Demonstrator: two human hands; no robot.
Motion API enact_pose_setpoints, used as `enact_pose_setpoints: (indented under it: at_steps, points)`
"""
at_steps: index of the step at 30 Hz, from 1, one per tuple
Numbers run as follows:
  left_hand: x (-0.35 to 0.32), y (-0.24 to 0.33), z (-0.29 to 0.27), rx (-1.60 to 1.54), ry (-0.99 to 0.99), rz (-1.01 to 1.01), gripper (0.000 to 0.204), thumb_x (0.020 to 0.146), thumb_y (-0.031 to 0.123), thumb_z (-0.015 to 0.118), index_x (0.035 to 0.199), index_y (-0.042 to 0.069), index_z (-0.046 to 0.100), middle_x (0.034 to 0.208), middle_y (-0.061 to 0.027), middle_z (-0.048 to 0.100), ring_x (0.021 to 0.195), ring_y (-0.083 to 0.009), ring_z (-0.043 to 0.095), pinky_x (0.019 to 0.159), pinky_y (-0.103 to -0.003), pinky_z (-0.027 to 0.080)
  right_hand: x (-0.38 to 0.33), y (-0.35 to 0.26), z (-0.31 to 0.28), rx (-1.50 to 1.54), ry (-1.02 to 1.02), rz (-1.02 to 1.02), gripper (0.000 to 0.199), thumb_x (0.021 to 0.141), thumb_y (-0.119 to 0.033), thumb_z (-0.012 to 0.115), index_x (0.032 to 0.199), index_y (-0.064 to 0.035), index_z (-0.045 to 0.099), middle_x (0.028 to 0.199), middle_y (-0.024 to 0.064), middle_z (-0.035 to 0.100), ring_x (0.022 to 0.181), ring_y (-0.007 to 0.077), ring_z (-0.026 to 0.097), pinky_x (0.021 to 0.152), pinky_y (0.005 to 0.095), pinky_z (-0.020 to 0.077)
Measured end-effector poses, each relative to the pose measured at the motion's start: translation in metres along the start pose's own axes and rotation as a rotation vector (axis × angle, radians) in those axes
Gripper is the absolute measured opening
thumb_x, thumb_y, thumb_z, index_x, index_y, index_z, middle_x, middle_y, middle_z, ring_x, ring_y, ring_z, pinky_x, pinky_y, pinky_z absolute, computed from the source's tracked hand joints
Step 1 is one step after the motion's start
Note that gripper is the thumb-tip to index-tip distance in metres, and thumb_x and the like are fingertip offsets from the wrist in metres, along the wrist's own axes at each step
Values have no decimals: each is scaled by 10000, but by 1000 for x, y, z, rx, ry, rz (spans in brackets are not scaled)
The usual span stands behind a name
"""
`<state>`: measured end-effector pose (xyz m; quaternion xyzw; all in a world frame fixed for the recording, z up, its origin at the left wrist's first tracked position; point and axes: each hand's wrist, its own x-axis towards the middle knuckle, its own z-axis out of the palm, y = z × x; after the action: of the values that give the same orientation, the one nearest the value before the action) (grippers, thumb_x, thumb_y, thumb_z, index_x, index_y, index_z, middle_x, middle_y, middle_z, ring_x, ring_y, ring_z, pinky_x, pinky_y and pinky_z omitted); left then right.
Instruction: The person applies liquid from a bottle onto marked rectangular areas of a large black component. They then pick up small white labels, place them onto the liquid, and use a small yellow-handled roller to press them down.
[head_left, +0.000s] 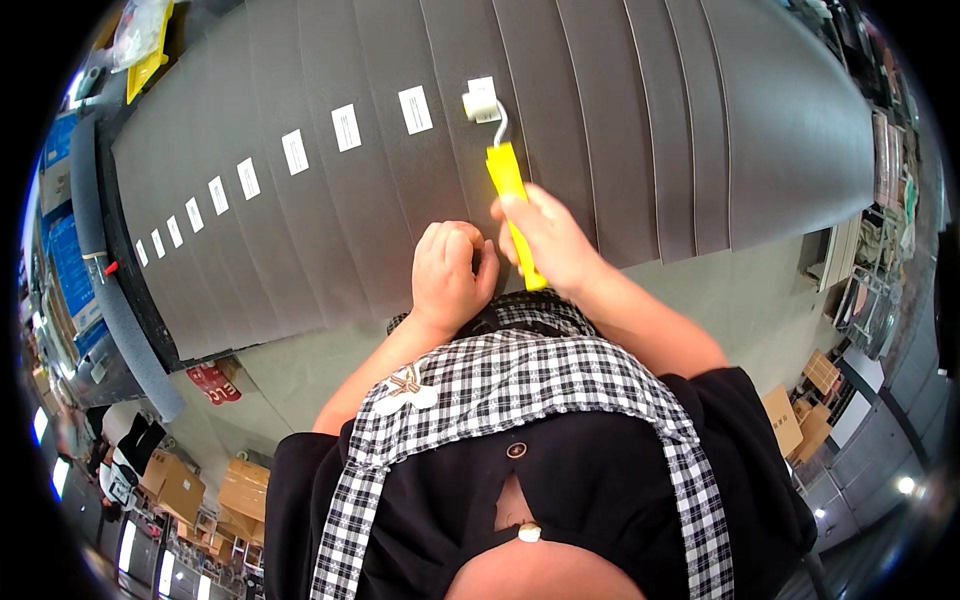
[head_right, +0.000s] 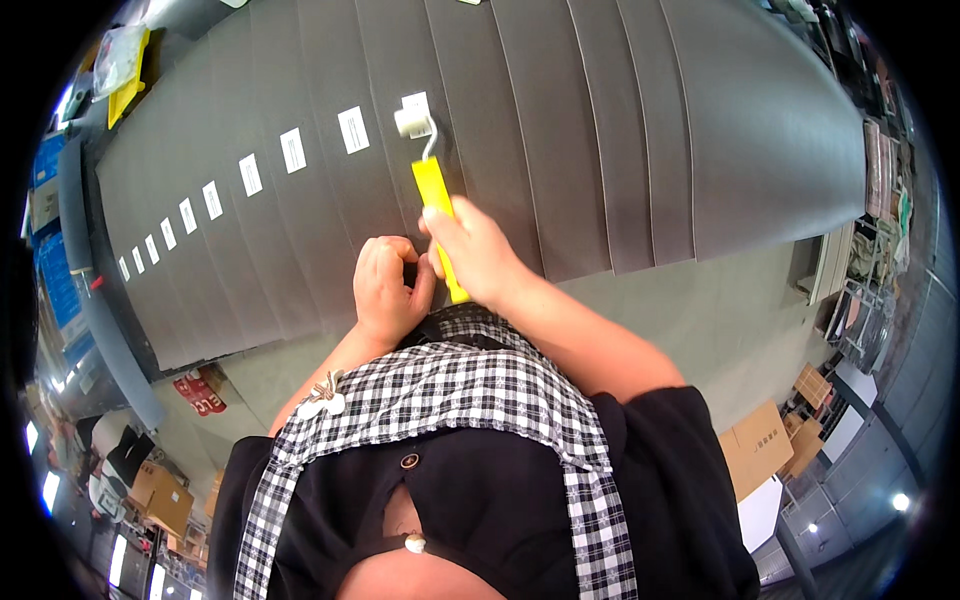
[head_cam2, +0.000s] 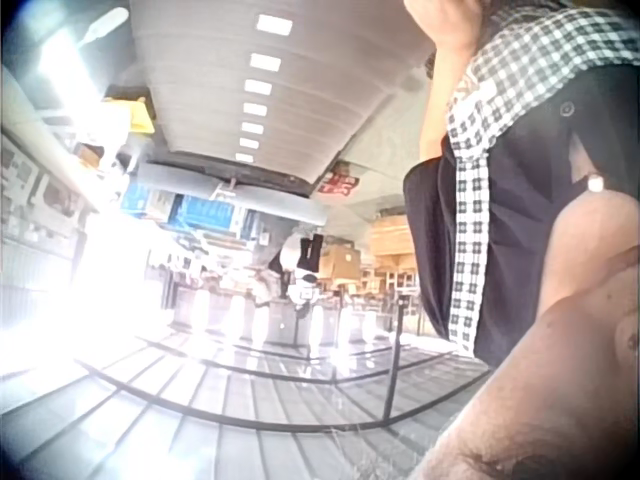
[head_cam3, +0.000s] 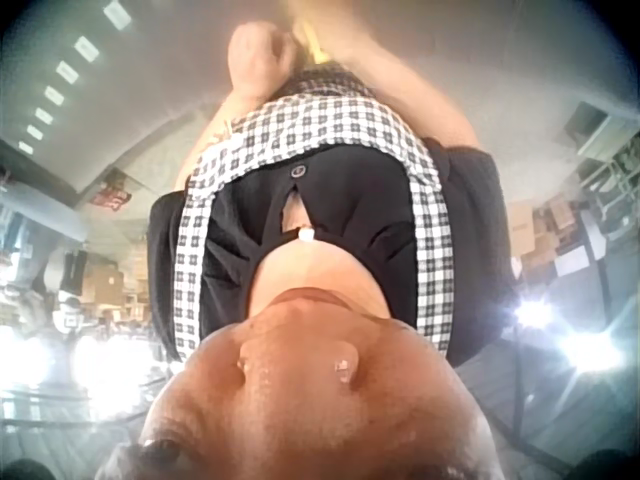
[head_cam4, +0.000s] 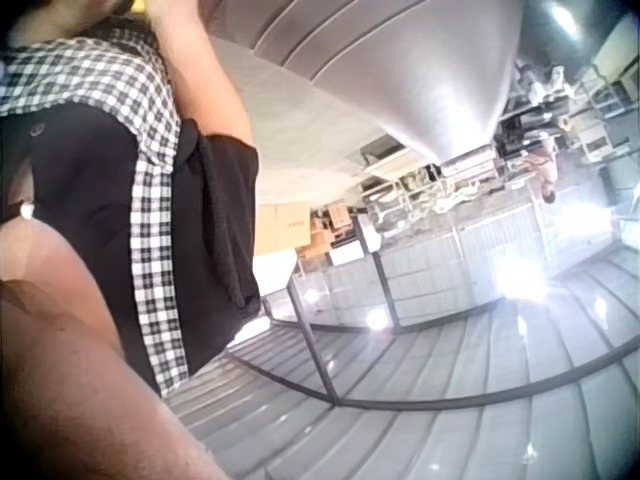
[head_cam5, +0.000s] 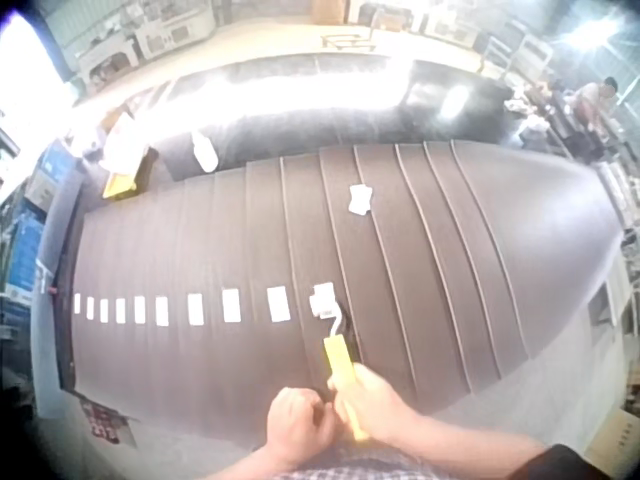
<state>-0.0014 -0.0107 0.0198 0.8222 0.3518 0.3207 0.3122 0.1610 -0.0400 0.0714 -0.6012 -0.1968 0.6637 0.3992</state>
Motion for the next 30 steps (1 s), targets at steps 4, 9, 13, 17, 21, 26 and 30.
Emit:
enact_pose_setpoints:
  at_steps: [4, 9, 13, 17, 21, 26, 30]
  points:
    - [-2, 1, 0, -7, 11, 12, 288, 738, -37, 734, 880, 58, 502, 821, -100, 572, 713, -298, 542, 647, -386, 433, -31, 8, 2, 61, -5, 53, 345, 1070, -359, 492, 1051, -20, 552, 687, 38, 569, 582, 103, 532, 559, 264, 437]
    - [-1, -1, -1, -3, -8, -9, 294, 732, -38, 738, 886, 56, 507, 824, -100, 577, 716, -298, 546, 650, -388, 439, 3, -9, -4, 69, -5, 47, 342, 1059, -360, 500, 1064, -22, 558, 687, 38, 577, 575, 99, 516, 550, 258, 432]
    - [-6, -2, -2, -4, 0, 13, 267, 764, -41, 726, 927, 48, 534, 866, -97, 585, 723, -263, 561, 673, -357, 458, -21, 14, -2, 50, -37, 42, 360, 1073, -386, 485, 1074, -33, 556, 698, 33, 579, 595, 94, 533, 558, 255, 440]
    - [-18, -7, -11, -443, -2, -334, 352, 893, 73, 691, 1210, 21, 547, 1035, -86, 599, 855, -179, 581, 771, -308, 483, -2, 10, 5, 8, -86, -136, 340, 1086, -396, 459, 1129, -73, 555, 778, 16, 572, 665, 78, 528, 631, 234, 461]
    - [-4, -3, -35, -788, 52, -422, 676, 1037, 458, 542, 1505, 37, 296, 1304, -110, 517, 1144, -182, 529, 943, -328, 459, 20, 12, 42, 5, -116, -347, 365, 1100, -390, 439, 1194, -49, 528, 1022, 58, 574, 955, 124, 582, 914, 302, 496]
    - [7, -1, -42, -724, 103, -482, 770, 1036, 438, 576, 1548, 21, 180, 1345, -151, 488, 1184, -216, 523, 1042, -377, 434, 46, 18, 58, -402, -6, -655, 350, 1072, -365, 454, 1103, -30, 554, 1043, 156, 583, 1014, 371, 547, 928, 467, 438]
    - [15, -16, -29, -703, 218, -476, 790, 1015, 384, 646, 1522, -10, 186, 1262, -158, 549, 1099, -207, 572, 966, -339, 483, 51, 2, 49, -646, 4, -700, 331, 1046, -327, 482, 1192, -48, 586, 1022, 162, 595, 992, 386, 545, 910, 485, 441]
